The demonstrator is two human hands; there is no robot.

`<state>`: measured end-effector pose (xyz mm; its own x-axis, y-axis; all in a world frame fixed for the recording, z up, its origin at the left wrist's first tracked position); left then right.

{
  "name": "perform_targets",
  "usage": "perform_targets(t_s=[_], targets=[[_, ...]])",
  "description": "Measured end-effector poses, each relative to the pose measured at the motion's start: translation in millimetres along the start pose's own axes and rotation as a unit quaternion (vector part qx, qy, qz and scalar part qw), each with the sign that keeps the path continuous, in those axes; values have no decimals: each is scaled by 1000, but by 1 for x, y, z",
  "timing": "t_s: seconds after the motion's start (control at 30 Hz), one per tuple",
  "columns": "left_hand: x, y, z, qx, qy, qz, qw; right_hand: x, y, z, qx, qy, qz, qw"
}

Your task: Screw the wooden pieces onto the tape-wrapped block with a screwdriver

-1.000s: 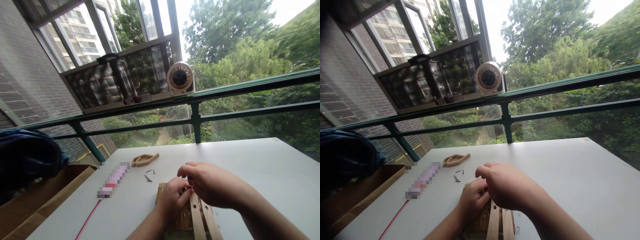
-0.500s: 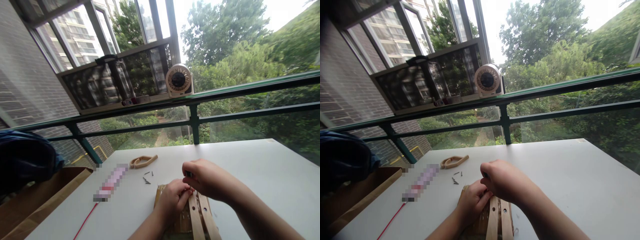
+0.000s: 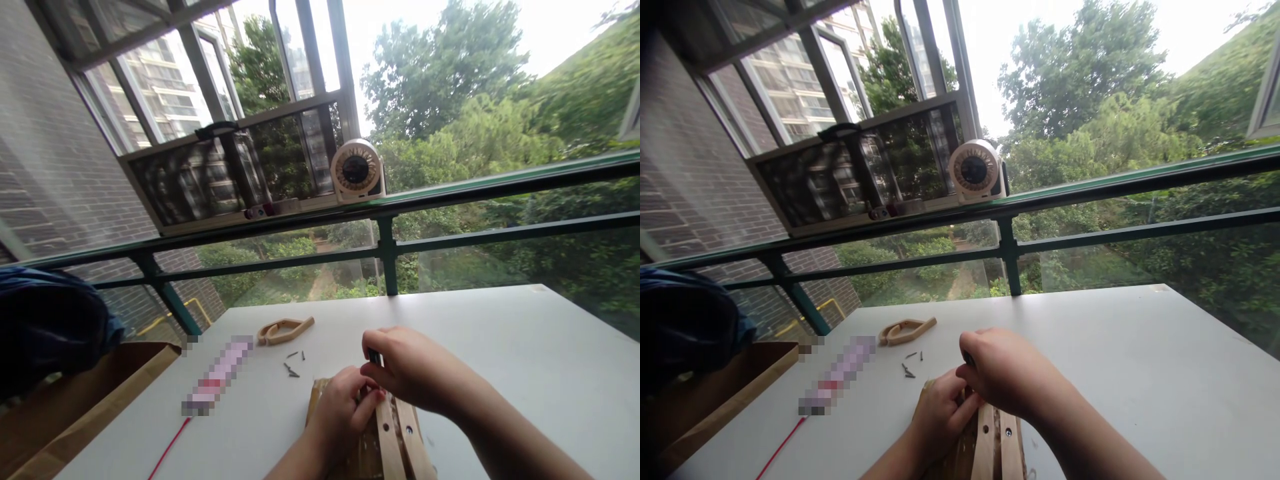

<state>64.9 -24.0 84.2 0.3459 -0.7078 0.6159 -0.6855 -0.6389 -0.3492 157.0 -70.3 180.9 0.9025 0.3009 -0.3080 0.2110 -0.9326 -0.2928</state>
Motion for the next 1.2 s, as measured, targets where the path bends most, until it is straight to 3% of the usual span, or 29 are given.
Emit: perform_targets(t_s=[0.27, 0.67, 1.2], targets=[[4, -1, 0, -10, 7, -7, 1000, -9, 12, 1, -42, -78, -69, 994], [8, 0, 2, -18, 29, 7, 999, 9, 6, -1, -22, -45, 6, 999], [-2, 1, 3, -17, 10, -18, 1000, 8, 3, -1, -7, -18, 3, 1000]])
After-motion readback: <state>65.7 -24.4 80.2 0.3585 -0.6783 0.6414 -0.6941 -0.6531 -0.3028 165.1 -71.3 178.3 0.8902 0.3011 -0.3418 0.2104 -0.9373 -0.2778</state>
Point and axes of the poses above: each hand's wrist, its own y-axis away from the middle knuckle, its own z-axis out of the palm, x = y × z, the point moved 9 cm from there along -y, towards the middle knuckle, and after that the axes turned 6 degrees about y, right-handed, at the moved point
